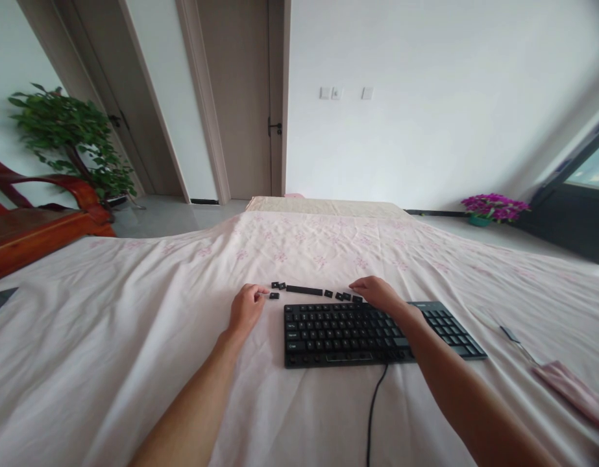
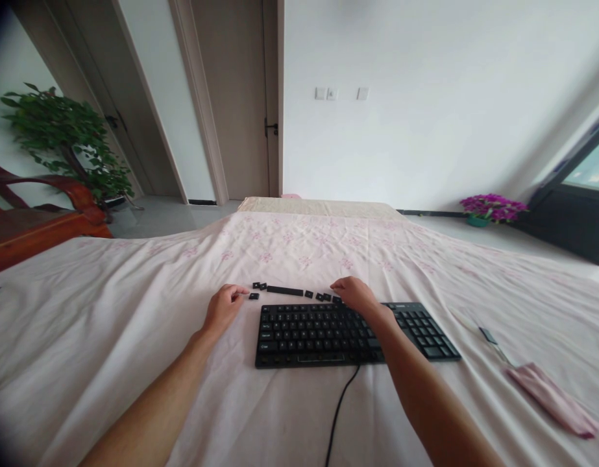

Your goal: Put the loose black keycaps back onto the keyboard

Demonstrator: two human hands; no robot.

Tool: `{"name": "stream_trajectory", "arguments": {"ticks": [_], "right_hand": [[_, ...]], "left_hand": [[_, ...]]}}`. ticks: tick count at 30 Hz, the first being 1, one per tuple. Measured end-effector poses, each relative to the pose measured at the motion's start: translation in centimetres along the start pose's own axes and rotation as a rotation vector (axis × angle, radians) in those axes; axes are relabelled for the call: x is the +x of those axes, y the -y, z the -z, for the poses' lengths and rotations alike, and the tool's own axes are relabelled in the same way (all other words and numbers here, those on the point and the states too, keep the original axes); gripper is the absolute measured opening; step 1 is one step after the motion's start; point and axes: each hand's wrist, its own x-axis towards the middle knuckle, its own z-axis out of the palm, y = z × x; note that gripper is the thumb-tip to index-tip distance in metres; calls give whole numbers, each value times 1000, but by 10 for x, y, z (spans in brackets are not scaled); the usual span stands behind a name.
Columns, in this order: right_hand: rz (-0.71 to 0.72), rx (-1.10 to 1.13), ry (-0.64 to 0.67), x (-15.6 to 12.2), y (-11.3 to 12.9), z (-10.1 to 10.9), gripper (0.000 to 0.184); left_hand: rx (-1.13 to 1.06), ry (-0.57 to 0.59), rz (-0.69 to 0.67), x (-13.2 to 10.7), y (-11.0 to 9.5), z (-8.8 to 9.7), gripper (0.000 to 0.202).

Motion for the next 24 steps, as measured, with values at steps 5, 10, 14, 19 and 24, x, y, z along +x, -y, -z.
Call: {"name": "stream_trajectory", "arguments": {"ticks": [5,10,14,19,24], "right_hand": [[-10,-70,36,4,3,2,30],[-31,-176,49,3,13,3,31],[-39,-229,38,5,21,1,30],[-33,-237,28,5,28,4,27],[-47,-236,-12,-4,32,7,27]], "left_hand": [[8,27,-17,-1,-1,-1,25],[10,75,-73,-3,-6,-1,28],[8,112,-82,-2,-6,-3,21],[7,64,-61,0,-3,-5,16],[-11,25,-50,-2,1,-1,15]]}}
